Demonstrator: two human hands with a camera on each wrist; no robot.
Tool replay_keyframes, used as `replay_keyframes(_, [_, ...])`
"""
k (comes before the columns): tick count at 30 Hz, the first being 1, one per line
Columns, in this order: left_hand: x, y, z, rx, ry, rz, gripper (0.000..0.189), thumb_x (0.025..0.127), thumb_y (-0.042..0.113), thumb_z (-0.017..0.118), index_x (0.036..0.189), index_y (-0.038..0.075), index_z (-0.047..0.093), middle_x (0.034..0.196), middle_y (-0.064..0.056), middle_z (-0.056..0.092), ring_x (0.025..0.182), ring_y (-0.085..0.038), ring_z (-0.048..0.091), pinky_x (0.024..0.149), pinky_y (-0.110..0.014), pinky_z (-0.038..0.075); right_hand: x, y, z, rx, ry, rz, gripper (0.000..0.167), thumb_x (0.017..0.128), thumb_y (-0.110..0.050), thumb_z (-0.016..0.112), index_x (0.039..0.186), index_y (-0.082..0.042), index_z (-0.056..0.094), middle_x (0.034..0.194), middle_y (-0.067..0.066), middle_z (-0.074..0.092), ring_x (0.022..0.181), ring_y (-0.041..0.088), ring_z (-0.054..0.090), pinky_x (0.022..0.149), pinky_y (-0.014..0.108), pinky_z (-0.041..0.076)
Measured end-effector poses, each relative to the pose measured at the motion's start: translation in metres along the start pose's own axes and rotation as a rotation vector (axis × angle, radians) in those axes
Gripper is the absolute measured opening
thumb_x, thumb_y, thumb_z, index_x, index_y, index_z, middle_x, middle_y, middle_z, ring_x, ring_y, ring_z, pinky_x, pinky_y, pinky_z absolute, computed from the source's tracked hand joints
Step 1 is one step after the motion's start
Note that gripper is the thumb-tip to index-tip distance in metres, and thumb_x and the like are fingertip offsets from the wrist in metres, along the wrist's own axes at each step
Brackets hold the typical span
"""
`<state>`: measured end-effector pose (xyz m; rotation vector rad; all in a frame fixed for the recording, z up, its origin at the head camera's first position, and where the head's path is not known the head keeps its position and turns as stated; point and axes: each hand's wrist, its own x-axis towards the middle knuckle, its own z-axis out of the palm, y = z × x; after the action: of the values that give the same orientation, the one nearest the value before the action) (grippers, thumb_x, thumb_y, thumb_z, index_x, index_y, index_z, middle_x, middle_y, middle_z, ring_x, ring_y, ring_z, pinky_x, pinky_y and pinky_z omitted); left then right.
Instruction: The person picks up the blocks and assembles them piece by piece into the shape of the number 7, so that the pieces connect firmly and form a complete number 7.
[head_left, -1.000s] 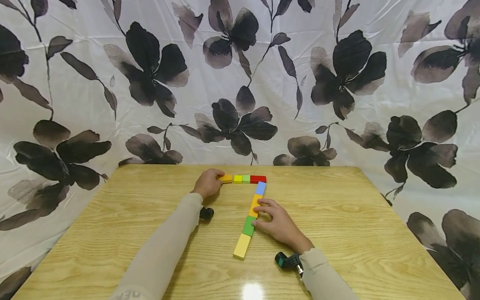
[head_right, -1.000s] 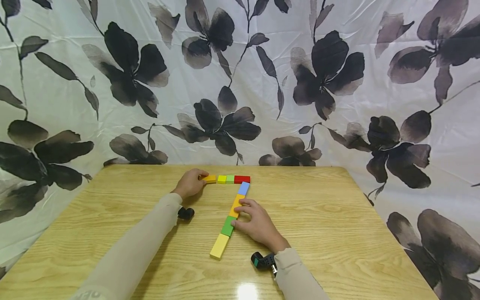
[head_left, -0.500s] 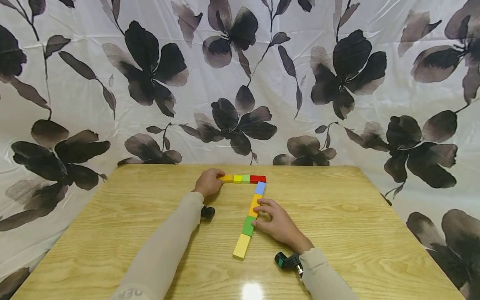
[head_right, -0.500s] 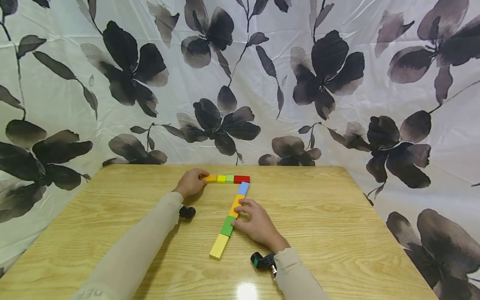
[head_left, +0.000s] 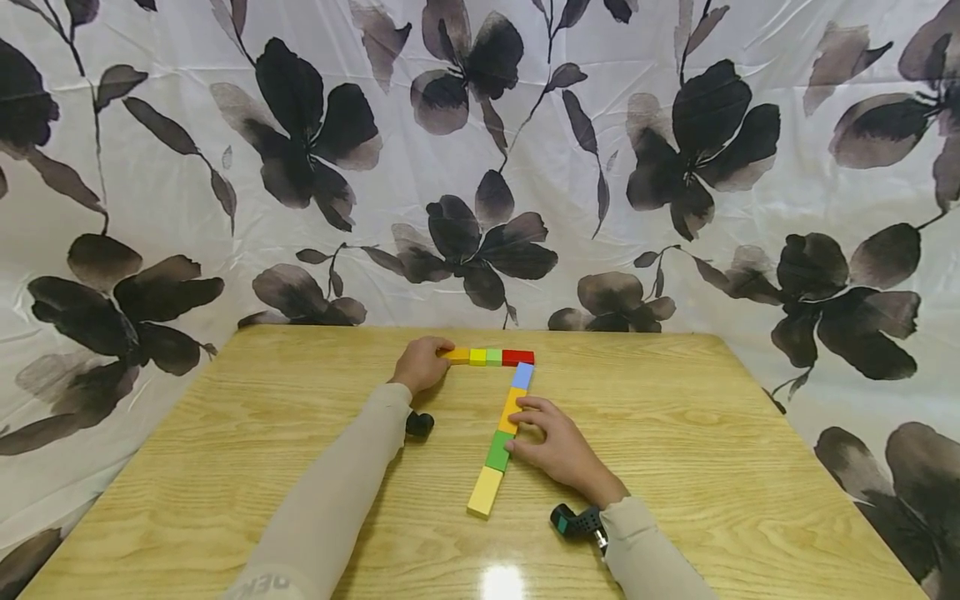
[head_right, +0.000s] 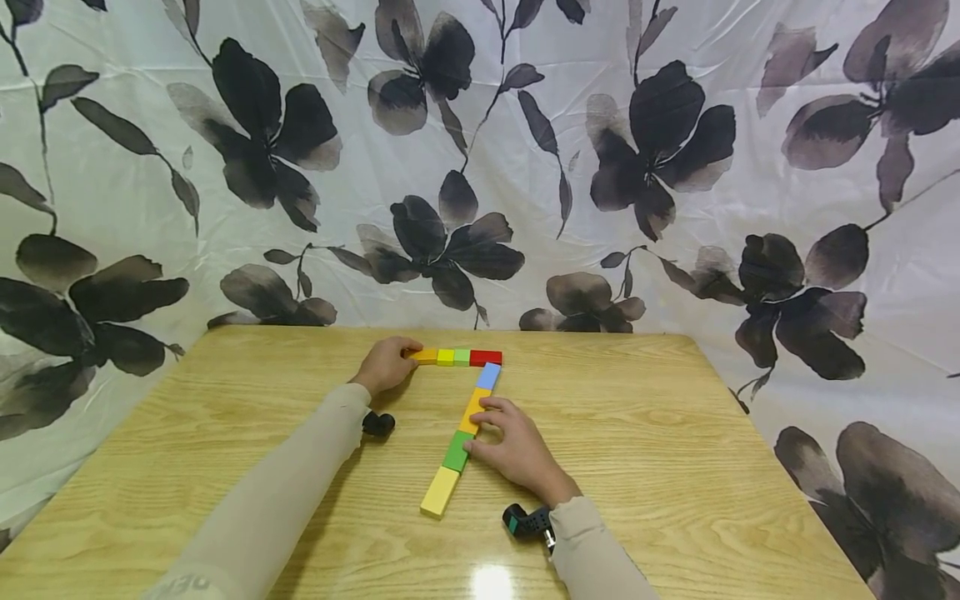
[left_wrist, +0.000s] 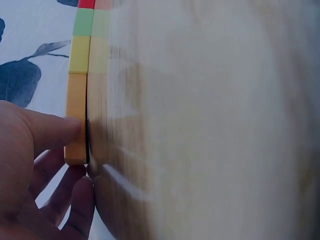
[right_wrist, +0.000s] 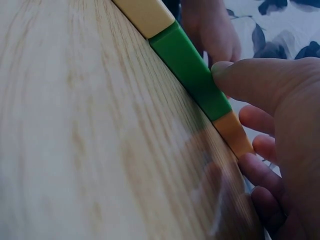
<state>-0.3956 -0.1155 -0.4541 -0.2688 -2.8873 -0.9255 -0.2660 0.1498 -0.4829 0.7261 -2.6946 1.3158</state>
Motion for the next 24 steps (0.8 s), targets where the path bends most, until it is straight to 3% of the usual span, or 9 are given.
replay_keyframes(13, [-0.0039,-0.0046,-0.0004,-0.016,-0.004,0.032,0.034,0.095,0.008,0.067,0.129,0.005,0.068,0.133,-0.012,0.063,0.127,-0.032,0.054,0.109,-0.045,0.039,-0.0011,-0.0024,0.0026,0.006,0.012,-0.03,0.041,0.089,-0.031,0.078,0.123,-0.009,0.07,0.147,0.007,0.049,0.136,0.031,0.045,0.11,0.055,0.034])
replay_keyframes(24, [-0.0036,-0.0037,-0.0006,-0.038,-0.013,0.049,0.035,0.093,0.003,0.066,0.128,0.002,0.068,0.132,-0.014,0.063,0.125,-0.032,0.056,0.105,-0.042,0.043,-0.0011,-0.0016,-0.0002,-0.013,0.005,-0.01,0.042,0.089,-0.034,0.078,0.124,-0.013,0.07,0.149,0.003,0.048,0.139,0.026,0.041,0.112,0.052,0.032])
